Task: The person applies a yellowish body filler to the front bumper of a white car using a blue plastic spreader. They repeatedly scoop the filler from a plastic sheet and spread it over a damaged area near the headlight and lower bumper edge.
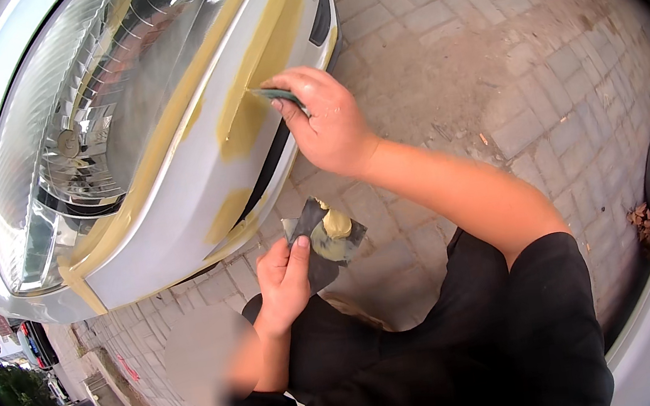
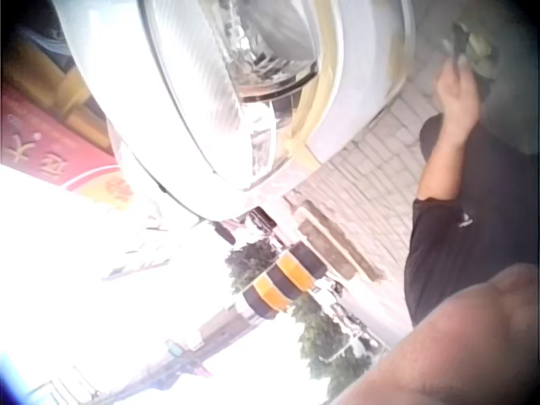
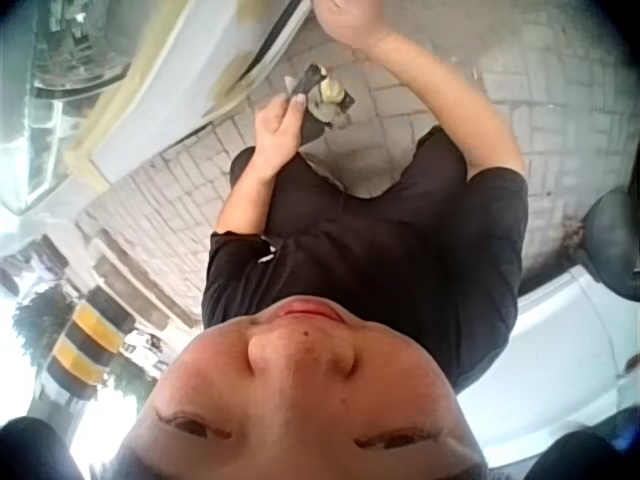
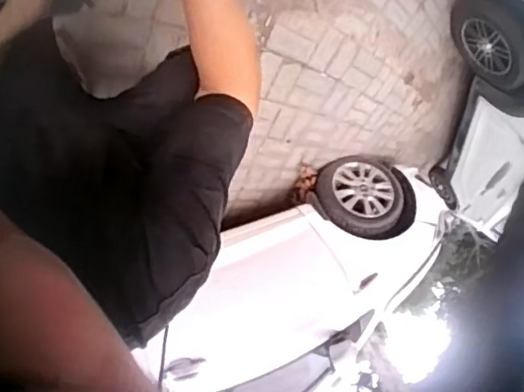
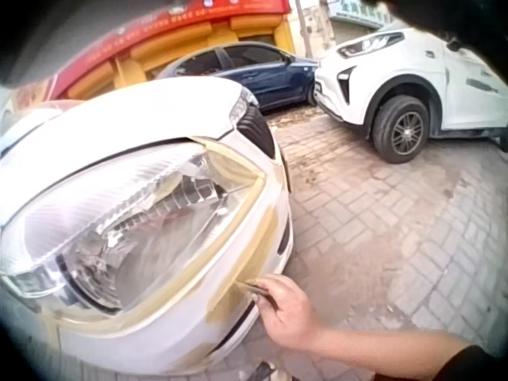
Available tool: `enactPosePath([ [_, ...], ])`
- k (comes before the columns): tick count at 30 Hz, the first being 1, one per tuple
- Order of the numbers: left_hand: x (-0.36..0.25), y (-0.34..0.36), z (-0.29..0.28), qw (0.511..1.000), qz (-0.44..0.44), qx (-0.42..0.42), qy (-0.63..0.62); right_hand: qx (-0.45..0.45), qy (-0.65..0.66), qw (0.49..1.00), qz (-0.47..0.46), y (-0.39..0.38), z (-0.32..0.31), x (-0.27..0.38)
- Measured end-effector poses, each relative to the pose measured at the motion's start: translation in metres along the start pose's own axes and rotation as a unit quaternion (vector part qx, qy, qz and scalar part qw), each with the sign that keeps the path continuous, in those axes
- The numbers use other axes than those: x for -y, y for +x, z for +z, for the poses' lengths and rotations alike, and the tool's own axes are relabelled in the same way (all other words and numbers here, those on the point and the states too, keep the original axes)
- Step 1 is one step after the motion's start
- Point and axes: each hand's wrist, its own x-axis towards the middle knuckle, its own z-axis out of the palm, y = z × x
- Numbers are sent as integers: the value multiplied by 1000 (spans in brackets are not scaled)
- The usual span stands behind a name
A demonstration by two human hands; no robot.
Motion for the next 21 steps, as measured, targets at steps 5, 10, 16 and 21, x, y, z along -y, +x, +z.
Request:
enactPosePath([
  [5,-1,1,3,1000,17,-18,16,-137,-87,976,145,73,-30,-69],
  [10,5,2,2,1000,-7,-22,13,-142,-80,975,154,89,-25,-86],
  [16,10,4,2,1000,-8,-16,-18,-118,-53,981,147,63,-13,-65],
  [21,13,6,1,1000,-3,-12,-24,-95,-38,986,129,29,1,-40],
])
